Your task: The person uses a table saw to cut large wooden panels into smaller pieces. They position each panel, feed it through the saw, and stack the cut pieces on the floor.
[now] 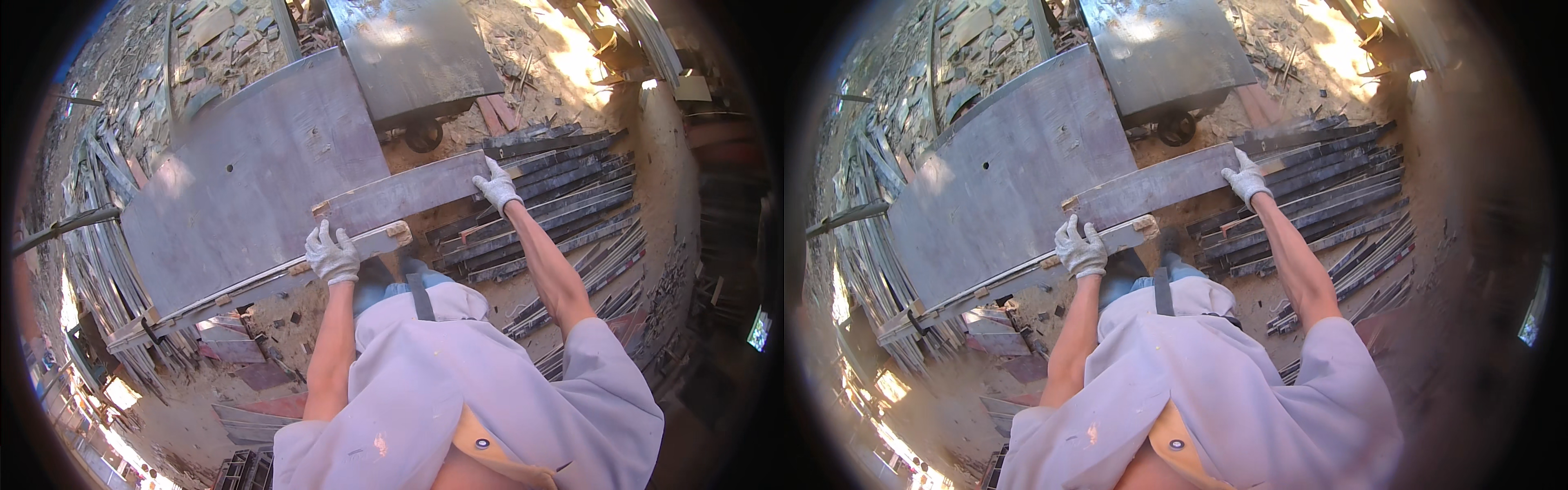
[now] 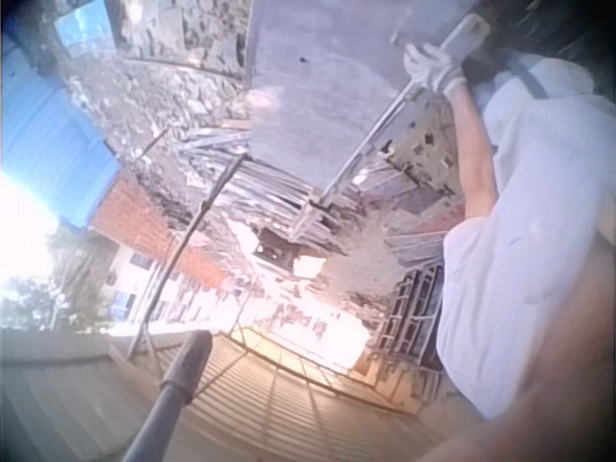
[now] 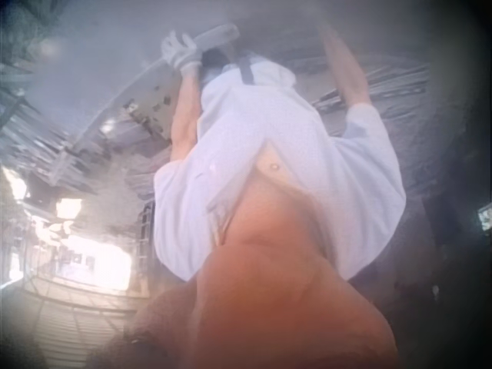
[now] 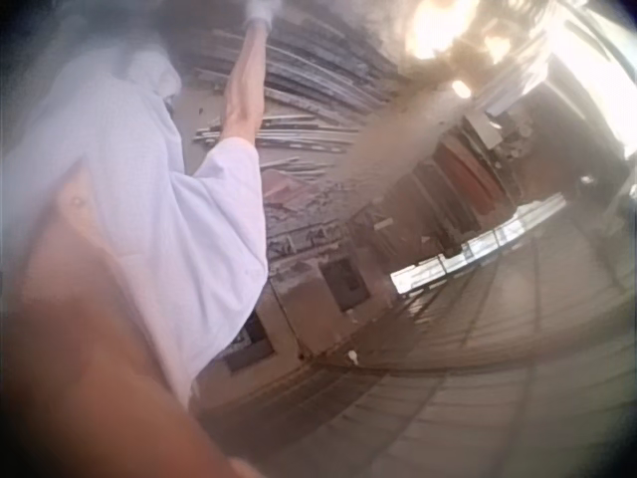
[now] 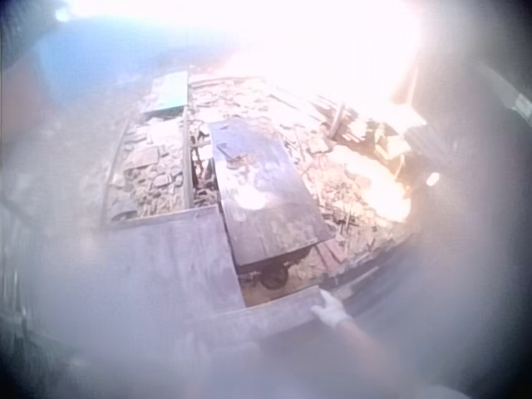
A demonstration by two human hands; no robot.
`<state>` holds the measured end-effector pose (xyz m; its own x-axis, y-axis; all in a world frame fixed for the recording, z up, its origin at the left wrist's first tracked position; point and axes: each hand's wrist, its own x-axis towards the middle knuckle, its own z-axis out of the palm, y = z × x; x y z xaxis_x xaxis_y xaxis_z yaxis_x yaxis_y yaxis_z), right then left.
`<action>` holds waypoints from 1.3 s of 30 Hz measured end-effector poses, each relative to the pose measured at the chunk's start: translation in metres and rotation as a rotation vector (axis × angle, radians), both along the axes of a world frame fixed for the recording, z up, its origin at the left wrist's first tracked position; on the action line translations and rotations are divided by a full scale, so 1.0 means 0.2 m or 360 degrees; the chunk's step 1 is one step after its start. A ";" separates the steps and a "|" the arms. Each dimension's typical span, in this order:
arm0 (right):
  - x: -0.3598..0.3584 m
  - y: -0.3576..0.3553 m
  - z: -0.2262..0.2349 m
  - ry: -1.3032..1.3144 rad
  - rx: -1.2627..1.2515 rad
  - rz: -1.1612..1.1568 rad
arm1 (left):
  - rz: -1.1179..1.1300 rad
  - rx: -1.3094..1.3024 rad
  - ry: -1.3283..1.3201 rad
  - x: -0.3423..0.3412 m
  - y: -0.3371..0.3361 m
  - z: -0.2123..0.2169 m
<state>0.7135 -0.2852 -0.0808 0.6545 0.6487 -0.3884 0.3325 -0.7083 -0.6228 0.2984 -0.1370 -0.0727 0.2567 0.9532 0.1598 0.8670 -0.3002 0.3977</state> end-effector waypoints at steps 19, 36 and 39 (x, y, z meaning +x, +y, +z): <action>0.27 1.09 0.09 -0.0206 -0.0285 0.0170 | 0.0216 -0.0009 0.0105 0.41 0.95 -0.02; 0.57 1.84 0.08 -0.0219 -0.0158 0.0189 | 0.0248 0.0031 0.0069 0.71 1.70 -0.04; 0.60 1.99 0.08 -0.0387 -0.0200 0.0201 | 0.0265 0.0014 0.0076 0.76 1.83 -0.04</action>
<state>0.8338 0.1127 -0.0642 0.6553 0.6878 -0.3123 0.5516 -0.7182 -0.4241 0.4502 0.2299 -0.0806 0.1031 0.9818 0.1598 0.9230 -0.1543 0.3526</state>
